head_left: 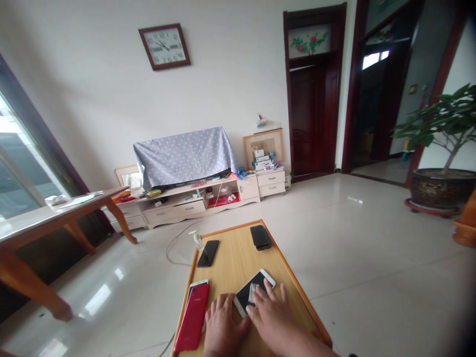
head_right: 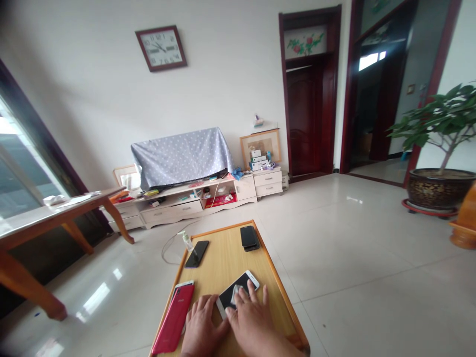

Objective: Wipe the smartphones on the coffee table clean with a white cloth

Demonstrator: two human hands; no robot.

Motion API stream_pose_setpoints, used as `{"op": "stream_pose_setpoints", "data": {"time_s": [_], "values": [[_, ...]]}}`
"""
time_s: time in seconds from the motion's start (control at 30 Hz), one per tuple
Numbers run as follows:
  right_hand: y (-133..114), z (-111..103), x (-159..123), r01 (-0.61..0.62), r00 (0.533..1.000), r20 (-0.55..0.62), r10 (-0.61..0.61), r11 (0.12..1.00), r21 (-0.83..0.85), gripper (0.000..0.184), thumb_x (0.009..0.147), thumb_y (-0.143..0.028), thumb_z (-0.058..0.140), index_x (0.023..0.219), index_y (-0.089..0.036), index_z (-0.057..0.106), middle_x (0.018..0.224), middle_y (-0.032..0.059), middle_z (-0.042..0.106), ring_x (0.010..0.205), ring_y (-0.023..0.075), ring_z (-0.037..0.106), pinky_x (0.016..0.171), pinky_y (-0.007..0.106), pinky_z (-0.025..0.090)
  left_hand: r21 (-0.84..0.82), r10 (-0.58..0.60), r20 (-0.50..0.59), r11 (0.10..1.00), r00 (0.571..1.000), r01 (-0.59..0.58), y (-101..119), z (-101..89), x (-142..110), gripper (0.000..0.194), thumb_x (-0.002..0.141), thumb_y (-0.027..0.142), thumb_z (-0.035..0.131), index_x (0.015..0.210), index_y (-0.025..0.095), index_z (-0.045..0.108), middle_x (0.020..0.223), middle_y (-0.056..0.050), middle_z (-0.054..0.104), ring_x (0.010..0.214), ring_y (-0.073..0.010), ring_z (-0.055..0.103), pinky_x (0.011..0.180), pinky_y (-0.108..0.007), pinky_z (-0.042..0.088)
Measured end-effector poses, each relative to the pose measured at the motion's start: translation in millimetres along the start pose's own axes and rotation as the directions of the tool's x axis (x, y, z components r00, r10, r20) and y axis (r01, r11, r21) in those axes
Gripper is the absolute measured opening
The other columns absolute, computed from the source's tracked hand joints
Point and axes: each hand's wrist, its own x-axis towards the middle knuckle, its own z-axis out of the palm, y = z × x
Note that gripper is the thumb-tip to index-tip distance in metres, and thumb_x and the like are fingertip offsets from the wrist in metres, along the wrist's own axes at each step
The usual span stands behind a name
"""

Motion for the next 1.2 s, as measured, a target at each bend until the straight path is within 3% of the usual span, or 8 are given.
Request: {"op": "stream_pose_setpoints", "data": {"time_s": [0.13,0.37,0.5,0.6,0.8,0.87,1.03,1.2], "values": [[11,-17,13,-0.182,0.983,-0.022,0.180,0.980,-0.084,0.067,0.101,-0.058,0.016,0.152,-0.024,0.042,0.160,0.0070,0.032,0.153,0.0334,0.005,0.117,0.066,-0.007,-0.016,-0.003,0.018,1.000,1.000,0.004,3,-6.1,-2,0.065,0.078,0.056,0.057,0.137,0.028,0.053,0.143,-0.006,0.052,0.132,-0.0285,0.043,0.110,-0.038,0.029],[-19,17,1,0.121,0.991,0.051,-0.125,0.990,0.073,0.063,0.103,-0.056,0.011,0.152,-0.031,0.041,0.155,0.0049,0.043,0.152,0.0300,0.014,0.118,0.065,-0.001,0.031,-0.007,0.060,1.000,0.998,0.005,-3,-3.7,0,0.057,0.082,0.038,0.051,0.138,0.030,0.051,0.145,-0.004,0.050,0.130,-0.0247,0.043,0.108,-0.036,0.029],[-6,-2,19,-0.061,0.998,0.021,0.062,0.998,-0.009,0.062,0.103,-0.056,0.012,0.151,-0.033,0.043,0.157,0.0024,0.041,0.153,0.0322,0.010,0.116,0.068,-0.004,0.001,0.003,0.010,1.000,1.000,-0.003,-2,-2.8,-1,0.062,0.080,0.054,0.055,0.137,0.029,0.053,0.141,-0.006,0.052,0.130,-0.0277,0.043,0.108,-0.037,0.029],[-2,-7,30,-0.154,0.988,-0.015,0.153,0.987,-0.045,0.063,0.103,-0.055,0.012,0.150,-0.030,0.045,0.158,0.0032,0.038,0.153,0.0331,0.009,0.116,0.069,-0.004,-0.009,0.005,-0.014,1.000,1.000,-0.005,-2,-2.3,-1,0.065,0.076,0.055,0.060,0.135,0.029,0.054,0.139,-0.006,0.054,0.128,-0.0284,0.043,0.107,-0.038,0.030],[-30,20,16,0.182,0.981,0.061,-0.186,0.980,0.075,0.058,0.104,-0.053,0.011,0.153,-0.037,0.037,0.155,0.0004,0.043,0.152,0.0284,0.016,0.118,0.066,-0.002,0.004,-0.014,0.033,1.000,0.999,0.014,-7,-1.3,1,0.048,0.087,0.038,0.046,0.133,0.030,0.056,0.139,-0.005,0.055,0.126,-0.0247,0.047,0.104,-0.036,0.032],[-30,17,20,0.162,0.985,0.055,-0.165,0.985,0.061,0.057,0.104,-0.051,0.009,0.151,-0.039,0.040,0.155,-0.0012,0.044,0.152,0.0290,0.014,0.117,0.067,-0.003,-0.005,-0.011,0.036,1.000,0.999,0.011,-7,-4.0,1,0.049,0.087,0.042,0.047,0.135,0.030,0.055,0.140,-0.005,0.054,0.127,-0.0255,0.047,0.105,-0.037,0.032],[-16,1,45,-0.118,0.993,-0.016,0.117,0.992,-0.033,0.062,0.104,-0.049,0.007,0.145,-0.035,0.051,0.157,-0.0024,0.041,0.153,0.0327,0.011,0.115,0.070,-0.004,-0.048,0.001,0.032,0.999,0.999,0.001,-1,-13.0,-3,0.064,0.076,0.056,0.060,0.134,0.029,0.056,0.139,-0.007,0.054,0.127,-0.0296,0.045,0.106,-0.039,0.031],[-35,26,39,0.065,0.996,0.049,-0.068,0.997,0.049,0.060,0.104,-0.050,0.009,0.148,-0.035,0.046,0.156,-0.0005,0.042,0.152,0.0282,0.015,0.118,0.065,-0.004,-0.048,-0.013,0.050,0.999,0.999,0.015,-5,-8.7,0,0.051,0.088,0.047,0.047,0.136,0.031,0.055,0.140,-0.006,0.054,0.127,-0.0265,0.046,0.107,-0.038,0.030]]}}
